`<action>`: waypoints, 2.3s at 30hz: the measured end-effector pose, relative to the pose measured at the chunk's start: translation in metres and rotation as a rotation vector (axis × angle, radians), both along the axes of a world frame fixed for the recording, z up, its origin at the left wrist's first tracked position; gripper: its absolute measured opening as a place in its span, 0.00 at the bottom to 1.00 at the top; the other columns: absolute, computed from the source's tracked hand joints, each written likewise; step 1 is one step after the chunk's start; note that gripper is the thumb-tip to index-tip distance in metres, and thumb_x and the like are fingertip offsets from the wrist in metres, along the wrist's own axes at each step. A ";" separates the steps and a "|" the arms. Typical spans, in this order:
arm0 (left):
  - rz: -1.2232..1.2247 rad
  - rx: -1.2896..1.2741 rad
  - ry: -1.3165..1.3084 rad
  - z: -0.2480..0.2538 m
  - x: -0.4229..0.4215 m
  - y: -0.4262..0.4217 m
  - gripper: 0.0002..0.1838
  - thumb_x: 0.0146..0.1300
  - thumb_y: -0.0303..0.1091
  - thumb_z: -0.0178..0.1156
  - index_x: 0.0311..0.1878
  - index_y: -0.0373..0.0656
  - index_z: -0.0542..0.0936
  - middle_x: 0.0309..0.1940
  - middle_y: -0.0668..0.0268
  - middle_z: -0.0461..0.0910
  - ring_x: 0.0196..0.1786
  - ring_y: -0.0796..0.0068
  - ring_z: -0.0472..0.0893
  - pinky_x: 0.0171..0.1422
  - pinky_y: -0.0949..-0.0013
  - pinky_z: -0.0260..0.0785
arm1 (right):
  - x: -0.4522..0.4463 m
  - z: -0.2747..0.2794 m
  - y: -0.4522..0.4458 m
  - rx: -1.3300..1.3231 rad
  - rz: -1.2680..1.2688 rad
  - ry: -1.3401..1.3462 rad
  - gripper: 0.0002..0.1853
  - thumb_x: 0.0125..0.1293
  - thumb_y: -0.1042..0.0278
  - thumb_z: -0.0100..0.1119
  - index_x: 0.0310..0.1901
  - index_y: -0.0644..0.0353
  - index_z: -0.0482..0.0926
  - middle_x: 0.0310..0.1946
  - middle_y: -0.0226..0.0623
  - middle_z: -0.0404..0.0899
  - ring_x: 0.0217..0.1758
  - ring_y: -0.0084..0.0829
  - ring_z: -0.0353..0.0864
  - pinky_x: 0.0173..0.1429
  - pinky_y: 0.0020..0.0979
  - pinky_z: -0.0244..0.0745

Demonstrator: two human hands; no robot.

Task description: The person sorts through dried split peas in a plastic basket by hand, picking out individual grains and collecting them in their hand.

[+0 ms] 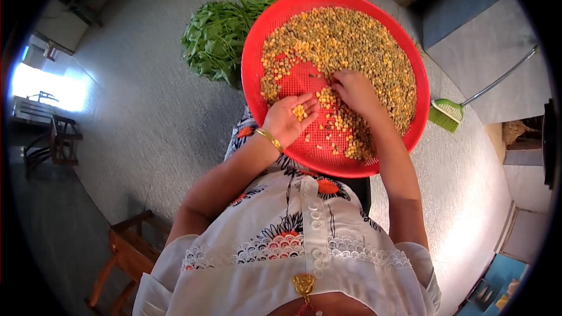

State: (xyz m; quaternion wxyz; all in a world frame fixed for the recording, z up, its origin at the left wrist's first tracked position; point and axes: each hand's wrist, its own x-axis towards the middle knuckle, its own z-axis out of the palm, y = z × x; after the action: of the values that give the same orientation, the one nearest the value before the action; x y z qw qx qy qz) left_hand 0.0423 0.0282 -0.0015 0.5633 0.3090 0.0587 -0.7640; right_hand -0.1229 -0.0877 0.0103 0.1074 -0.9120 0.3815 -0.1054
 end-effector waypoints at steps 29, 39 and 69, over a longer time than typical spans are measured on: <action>-0.022 -0.006 -0.014 0.004 0.000 0.000 0.17 0.62 0.29 0.45 0.52 0.29 0.67 0.48 0.56 0.69 0.50 0.64 0.71 0.61 0.62 0.64 | 0.002 0.000 0.006 0.093 -0.031 -0.115 0.07 0.52 0.70 0.57 0.33 0.60 0.76 0.30 0.38 0.76 0.35 0.38 0.77 0.38 0.35 0.71; -0.033 0.003 -0.033 0.005 -0.001 -0.001 0.18 0.64 0.32 0.43 0.53 0.29 0.67 0.48 0.57 0.70 0.51 0.64 0.71 0.61 0.62 0.63 | 0.010 -0.005 0.013 -0.206 0.011 -0.089 0.08 0.49 0.74 0.55 0.34 0.63 0.74 0.29 0.42 0.75 0.37 0.43 0.76 0.39 0.38 0.72; -0.053 -0.017 -0.049 -0.002 0.000 -0.002 0.17 0.64 0.33 0.42 0.52 0.32 0.68 0.45 0.57 0.73 0.49 0.64 0.74 0.59 0.62 0.65 | 0.007 0.014 0.015 0.144 -0.034 -0.134 0.06 0.51 0.73 0.54 0.31 0.63 0.71 0.28 0.41 0.75 0.33 0.37 0.75 0.38 0.34 0.70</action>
State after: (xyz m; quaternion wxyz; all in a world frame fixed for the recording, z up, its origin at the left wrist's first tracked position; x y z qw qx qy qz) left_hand 0.0424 0.0265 -0.0034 0.5467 0.3243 0.0301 -0.7714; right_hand -0.1156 -0.0730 0.0245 0.1964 -0.8861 0.3957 -0.1404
